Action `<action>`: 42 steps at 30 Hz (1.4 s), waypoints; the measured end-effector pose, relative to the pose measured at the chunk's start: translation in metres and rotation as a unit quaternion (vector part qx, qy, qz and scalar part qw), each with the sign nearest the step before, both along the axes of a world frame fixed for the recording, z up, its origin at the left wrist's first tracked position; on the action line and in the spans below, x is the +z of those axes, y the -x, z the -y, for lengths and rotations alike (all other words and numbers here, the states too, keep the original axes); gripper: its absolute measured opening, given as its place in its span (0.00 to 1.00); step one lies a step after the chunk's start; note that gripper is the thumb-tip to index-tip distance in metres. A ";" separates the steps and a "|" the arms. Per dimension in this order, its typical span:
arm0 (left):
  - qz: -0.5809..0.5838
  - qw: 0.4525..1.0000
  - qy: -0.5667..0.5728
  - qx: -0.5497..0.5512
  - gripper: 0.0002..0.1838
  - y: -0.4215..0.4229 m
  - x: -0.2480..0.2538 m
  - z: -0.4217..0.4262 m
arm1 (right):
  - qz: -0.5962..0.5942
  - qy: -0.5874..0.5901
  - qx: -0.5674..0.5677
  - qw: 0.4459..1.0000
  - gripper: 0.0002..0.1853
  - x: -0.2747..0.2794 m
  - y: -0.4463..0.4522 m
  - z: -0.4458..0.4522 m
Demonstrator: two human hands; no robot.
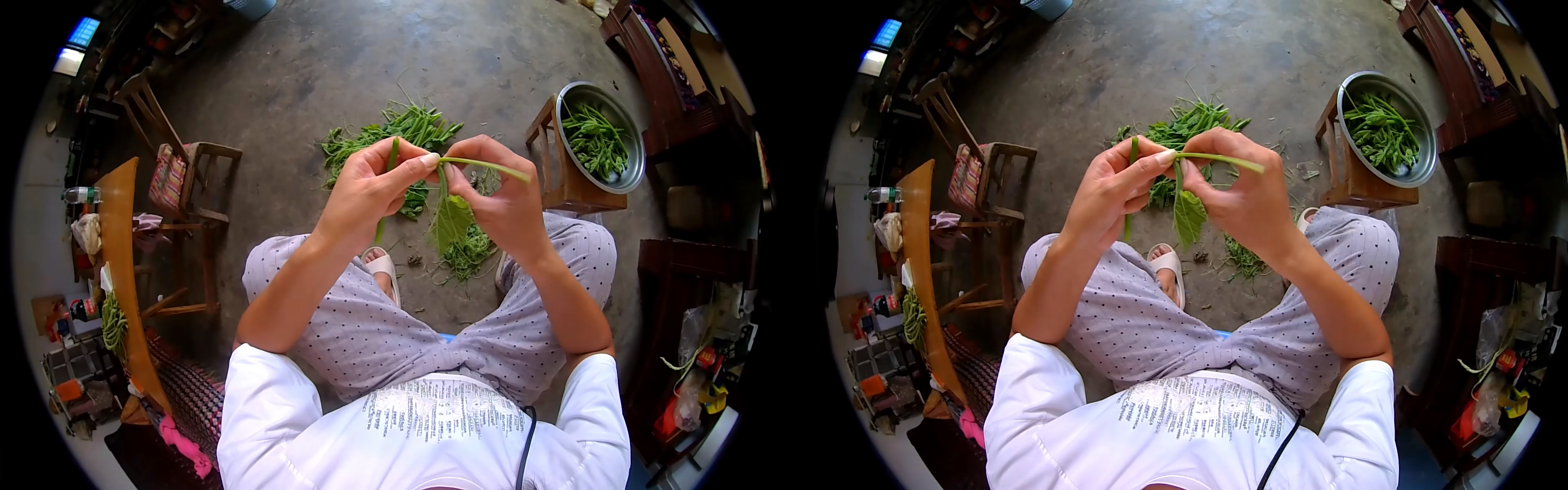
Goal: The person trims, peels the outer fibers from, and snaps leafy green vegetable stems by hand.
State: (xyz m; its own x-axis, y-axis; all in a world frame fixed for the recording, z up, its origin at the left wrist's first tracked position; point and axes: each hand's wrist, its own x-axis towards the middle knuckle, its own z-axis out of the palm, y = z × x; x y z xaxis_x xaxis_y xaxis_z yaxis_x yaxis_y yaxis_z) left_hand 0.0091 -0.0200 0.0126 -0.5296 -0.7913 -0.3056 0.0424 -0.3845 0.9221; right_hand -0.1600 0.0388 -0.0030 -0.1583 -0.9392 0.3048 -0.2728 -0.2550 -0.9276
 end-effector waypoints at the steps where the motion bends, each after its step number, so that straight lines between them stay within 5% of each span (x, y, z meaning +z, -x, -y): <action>1: 0.000 1.000 0.000 0.000 0.07 0.000 0.000 0.000 | 0.000 0.000 0.000 1.000 0.07 -0.001 0.001 0.000; 7: 0.001 1.000 0.007 -0.013 0.08 0.000 -0.001 -0.001 | 0.171 -0.080 0.056 0.980 0.08 -0.009 0.013 0.005; 10: -0.030 0.999 -0.036 -0.020 0.07 -0.001 0.000 0.002 | 0.107 -0.092 0.063 0.988 0.10 -0.003 0.027 0.008; 12: -0.029 0.998 -0.048 -0.021 0.08 -0.001 0.000 0.003 | -0.124 -0.018 -0.037 0.991 0.12 0.005 0.032 0.009; 14: -0.027 0.998 -0.045 -0.024 0.09 -0.002 0.000 0.004 | -0.101 -0.010 -0.033 0.994 0.11 0.003 0.040 0.010; 17: -0.021 0.998 -0.045 -0.029 0.09 -0.002 0.000 0.004 | 0.123 -0.077 0.081 0.986 0.10 0.005 0.048 0.008; 22: -0.021 0.997 -0.053 -0.043 0.08 -0.004 0.004 0.005 | 0.157 -0.085 0.122 0.976 0.09 0.011 0.060 0.006; 30: 0.079 0.971 0.223 -0.044 0.11 -0.001 -0.009 0.000 | -0.128 -0.027 0.079 0.988 0.07 0.018 0.032 -0.003; 42: 0.147 0.943 0.300 -0.002 0.08 0.006 0.003 -0.009 | -0.068 -0.025 -0.009 0.997 0.05 0.013 0.012 -0.007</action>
State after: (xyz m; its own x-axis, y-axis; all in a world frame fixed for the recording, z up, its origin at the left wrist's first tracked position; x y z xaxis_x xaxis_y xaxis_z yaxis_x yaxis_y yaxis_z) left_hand 0.0031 -0.0111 0.0156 -0.4955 -0.8664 0.0615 -0.2497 0.2099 0.9453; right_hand -0.1722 0.0462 0.0096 -0.1358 -0.9508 0.2783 -0.4011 -0.2041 -0.8930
